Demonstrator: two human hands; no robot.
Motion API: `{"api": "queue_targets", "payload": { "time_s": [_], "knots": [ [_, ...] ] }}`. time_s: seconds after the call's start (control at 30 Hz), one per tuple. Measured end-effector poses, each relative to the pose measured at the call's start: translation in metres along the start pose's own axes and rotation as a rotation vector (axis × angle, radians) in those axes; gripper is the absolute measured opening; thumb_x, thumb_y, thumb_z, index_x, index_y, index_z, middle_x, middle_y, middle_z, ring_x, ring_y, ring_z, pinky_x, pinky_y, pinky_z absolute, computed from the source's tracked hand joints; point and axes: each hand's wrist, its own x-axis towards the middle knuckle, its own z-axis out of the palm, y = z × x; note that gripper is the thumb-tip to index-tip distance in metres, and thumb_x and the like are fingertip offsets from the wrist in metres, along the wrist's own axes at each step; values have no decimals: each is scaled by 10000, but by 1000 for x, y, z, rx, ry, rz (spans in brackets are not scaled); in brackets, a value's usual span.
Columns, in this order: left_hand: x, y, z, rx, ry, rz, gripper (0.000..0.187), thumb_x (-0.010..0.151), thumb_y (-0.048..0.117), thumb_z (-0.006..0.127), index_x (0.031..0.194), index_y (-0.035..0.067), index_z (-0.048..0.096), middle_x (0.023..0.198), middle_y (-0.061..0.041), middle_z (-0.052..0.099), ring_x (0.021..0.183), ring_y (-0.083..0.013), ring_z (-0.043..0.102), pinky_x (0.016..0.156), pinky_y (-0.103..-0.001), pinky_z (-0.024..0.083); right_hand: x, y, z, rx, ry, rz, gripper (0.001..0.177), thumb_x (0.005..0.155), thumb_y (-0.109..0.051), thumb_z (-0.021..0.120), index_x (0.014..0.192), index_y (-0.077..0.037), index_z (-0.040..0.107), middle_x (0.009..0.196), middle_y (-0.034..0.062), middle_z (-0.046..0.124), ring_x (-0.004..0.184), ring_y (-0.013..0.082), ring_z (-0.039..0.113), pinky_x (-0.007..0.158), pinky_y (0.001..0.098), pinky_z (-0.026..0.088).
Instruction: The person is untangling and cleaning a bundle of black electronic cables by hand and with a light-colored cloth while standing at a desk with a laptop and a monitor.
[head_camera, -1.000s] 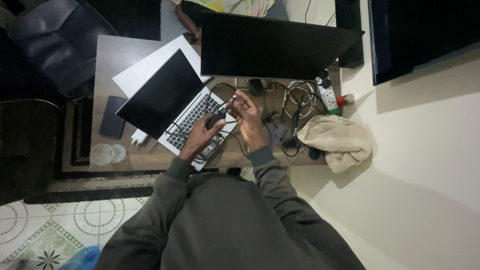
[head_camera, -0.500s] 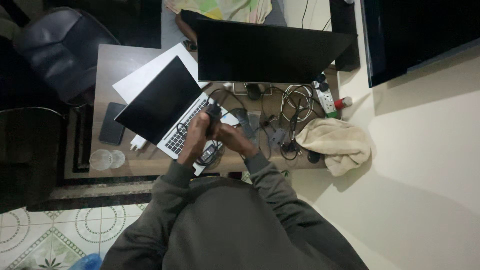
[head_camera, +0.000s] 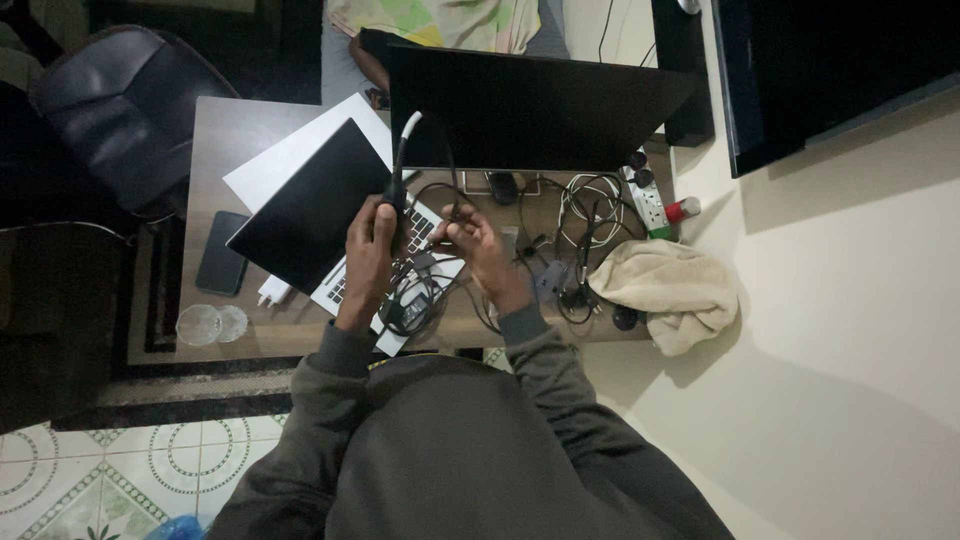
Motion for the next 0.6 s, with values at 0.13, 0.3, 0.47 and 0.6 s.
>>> {"api": "queue_targets", "payload": {
  "time_s": [0.13,0.3,0.47,0.6],
  "knots": [
    [-2,13,4,48,-18,15,487,1073,542,518,1094,62,597,859,-3,549,736,-93,495,627,-251,429,-4,-14,0,170,10,-72,502,996,-282,649,1427,-60,520,1020,64,697,1014,224,708,957,430,611],
    [-4,20,11,-63,-181,-41,550,975,489,598,1311,65,500,1074,-68,685,905,-155,692,682,-314,575,-1,-24,-4,245,-6,-160,477,1022,-270,684,1420,-33,570,1009,52,682,998,192,688,926,381,583],
    [-5,14,6,43,-237,-125,614,960,451,636,1406,49,506,1113,-128,711,934,-210,717,792,-363,614,6,-40,-11,328,14,-211,426,1021,-242,703,1371,-25,593,1024,62,689,964,195,688,888,359,574],
    [-4,8,10,51,-286,-91,739,928,472,712,1470,27,481,1105,-227,705,953,-299,704,795,-439,596,5,-58,-10,293,29,-222,422,1015,-229,700,1371,-40,574,1064,70,694,996,191,692,921,347,573]
  ]
}}
